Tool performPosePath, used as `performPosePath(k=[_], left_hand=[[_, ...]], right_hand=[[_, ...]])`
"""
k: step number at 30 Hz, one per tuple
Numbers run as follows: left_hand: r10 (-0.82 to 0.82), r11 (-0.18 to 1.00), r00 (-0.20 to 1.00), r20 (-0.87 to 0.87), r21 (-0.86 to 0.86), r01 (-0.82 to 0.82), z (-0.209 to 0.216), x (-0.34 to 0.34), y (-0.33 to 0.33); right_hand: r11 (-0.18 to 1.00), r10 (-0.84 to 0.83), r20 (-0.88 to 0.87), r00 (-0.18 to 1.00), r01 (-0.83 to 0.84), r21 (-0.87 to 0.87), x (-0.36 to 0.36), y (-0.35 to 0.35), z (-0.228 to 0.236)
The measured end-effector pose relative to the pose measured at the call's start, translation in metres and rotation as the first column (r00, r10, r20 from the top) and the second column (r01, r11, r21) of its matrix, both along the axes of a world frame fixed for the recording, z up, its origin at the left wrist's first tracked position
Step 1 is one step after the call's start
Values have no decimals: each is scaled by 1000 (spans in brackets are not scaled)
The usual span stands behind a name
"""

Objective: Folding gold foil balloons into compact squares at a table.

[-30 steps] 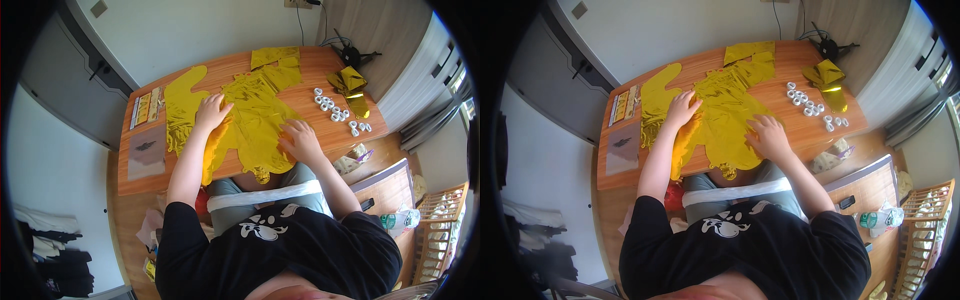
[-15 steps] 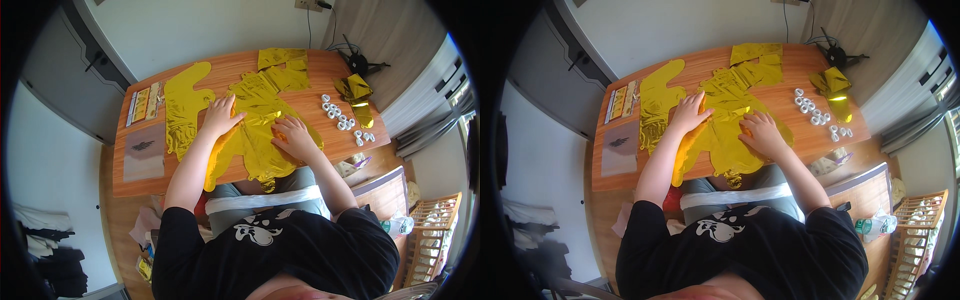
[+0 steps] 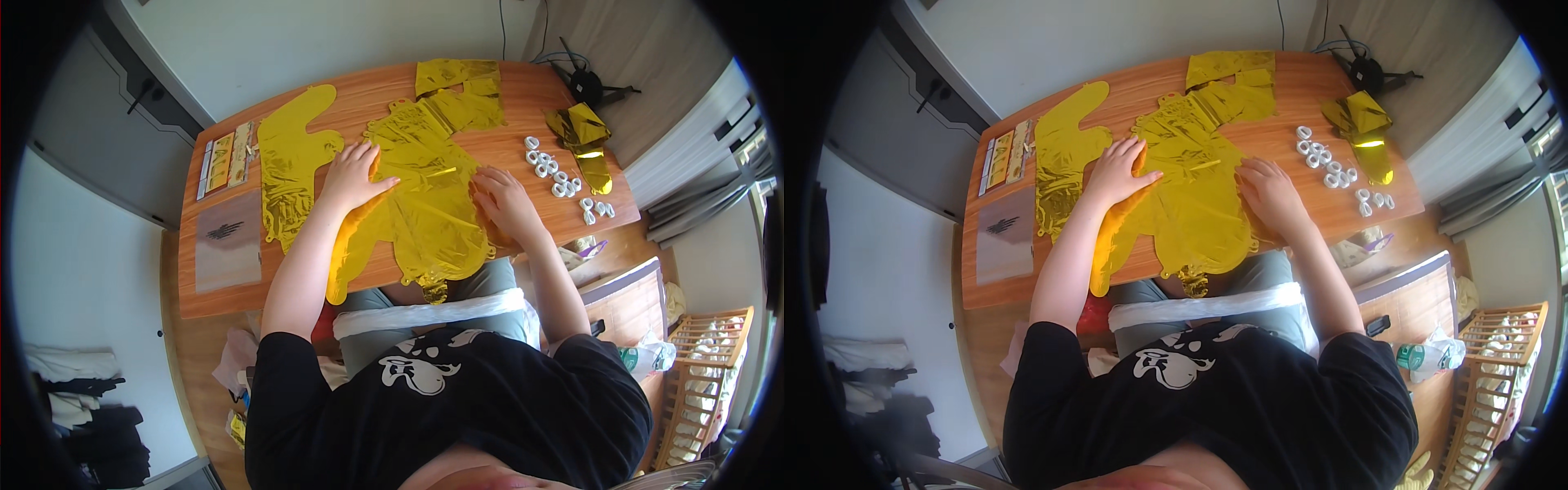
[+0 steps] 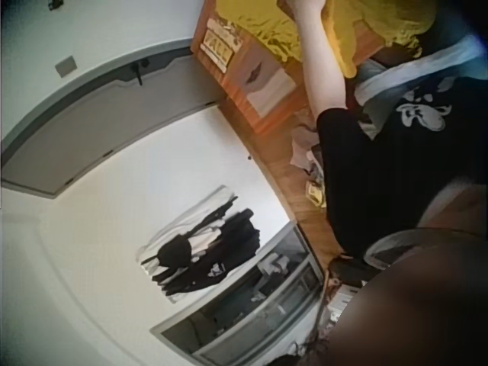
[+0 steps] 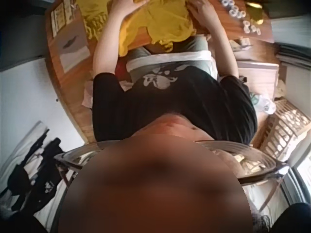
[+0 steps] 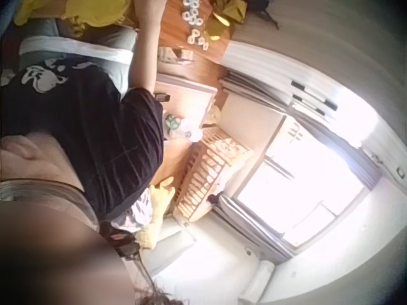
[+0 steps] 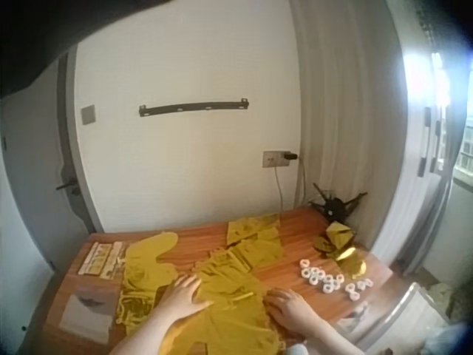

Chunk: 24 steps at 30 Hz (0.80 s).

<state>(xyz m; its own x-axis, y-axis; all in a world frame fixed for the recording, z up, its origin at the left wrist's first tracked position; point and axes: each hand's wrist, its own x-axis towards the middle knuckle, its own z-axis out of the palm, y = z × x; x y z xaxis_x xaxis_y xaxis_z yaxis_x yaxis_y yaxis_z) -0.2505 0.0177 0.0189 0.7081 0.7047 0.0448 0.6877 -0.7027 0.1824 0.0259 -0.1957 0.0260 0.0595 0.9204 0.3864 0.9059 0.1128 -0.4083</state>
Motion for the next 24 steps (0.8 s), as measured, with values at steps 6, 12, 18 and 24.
performPosePath(k=[6,12,18,24], left_hand=[[19,999,1000,22,-36,-19,-2,-3,3],[1,999,1000,4,-47,-1,1,-2,0],[0,998,999,49,-64,3,-3,-6,3],[7,996,999,53,-93,-2,-5,-6,1]], right_hand=[[999,26,46,999,-25,-34,-1,2,-1],[997,5,-29,1000,-8,-75,-2,-1,1],[998,20,-22,1000,-21,-64,-2,1,1],[999,14,-40,999,-15,-45,-3,1,-1]])
